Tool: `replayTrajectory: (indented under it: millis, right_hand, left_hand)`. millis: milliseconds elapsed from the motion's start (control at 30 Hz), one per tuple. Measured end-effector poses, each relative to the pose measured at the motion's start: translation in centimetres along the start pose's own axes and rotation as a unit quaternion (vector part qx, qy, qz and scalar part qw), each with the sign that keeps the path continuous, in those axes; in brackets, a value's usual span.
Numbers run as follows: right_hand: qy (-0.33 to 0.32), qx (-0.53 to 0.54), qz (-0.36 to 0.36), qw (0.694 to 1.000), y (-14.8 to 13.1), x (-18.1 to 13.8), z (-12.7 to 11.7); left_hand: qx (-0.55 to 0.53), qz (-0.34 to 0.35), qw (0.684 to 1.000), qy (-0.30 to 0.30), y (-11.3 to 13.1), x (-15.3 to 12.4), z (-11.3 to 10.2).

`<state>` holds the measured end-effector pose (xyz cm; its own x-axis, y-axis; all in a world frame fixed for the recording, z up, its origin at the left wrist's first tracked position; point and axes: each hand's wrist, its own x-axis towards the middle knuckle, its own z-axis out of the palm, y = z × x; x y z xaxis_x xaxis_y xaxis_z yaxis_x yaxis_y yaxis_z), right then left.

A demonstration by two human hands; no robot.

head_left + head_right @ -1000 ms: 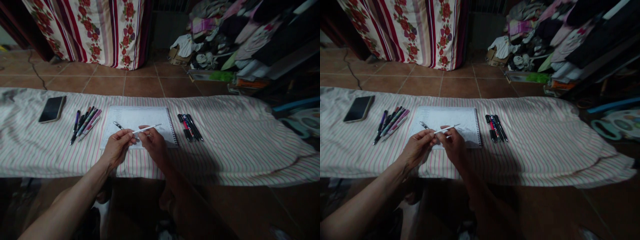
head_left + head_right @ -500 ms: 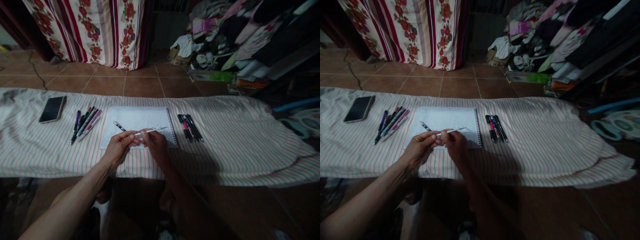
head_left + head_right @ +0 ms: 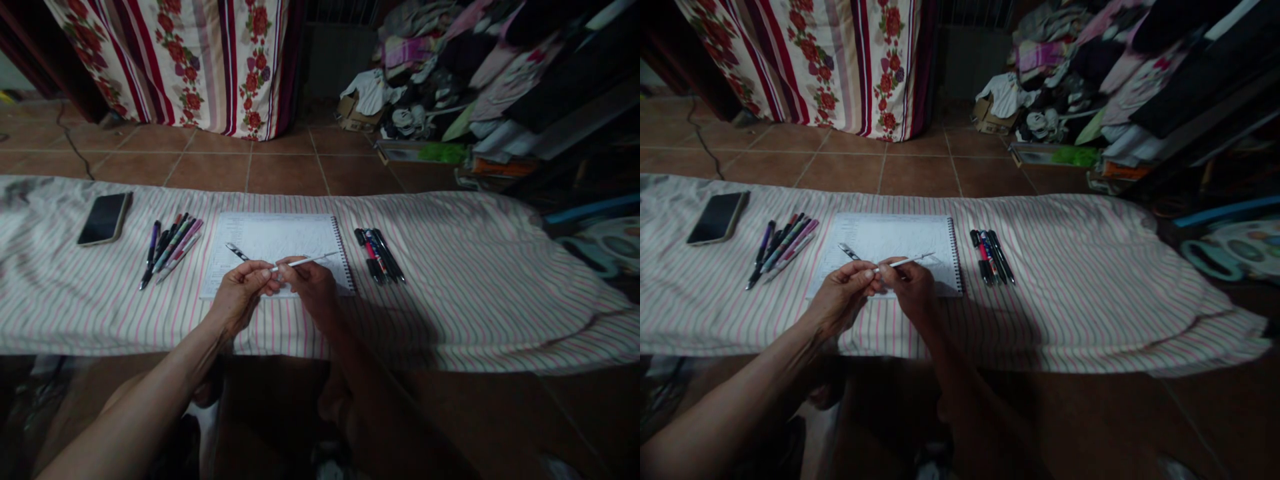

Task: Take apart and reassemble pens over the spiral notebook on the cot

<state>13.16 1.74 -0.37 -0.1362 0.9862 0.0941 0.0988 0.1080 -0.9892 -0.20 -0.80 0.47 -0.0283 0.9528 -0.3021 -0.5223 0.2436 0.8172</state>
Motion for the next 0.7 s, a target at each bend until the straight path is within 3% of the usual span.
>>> replayTrajectory:
  millis: [433, 700]
  right_hand:
    - [0.002, 0.077, 0.059, 0.995, -0.42, 0.08, 0.06]
    - [-0.013, 0.108, 0.051, 0.993, -0.21, -0.18, 0.25]
  left_hand:
    - [0.014, 0.018, 1.0, -0.008, -0.39, 0.07, -0.2]
    - [0.009, 0.025, 1.0, -0.006, -0.6, 0.23, -0.46]
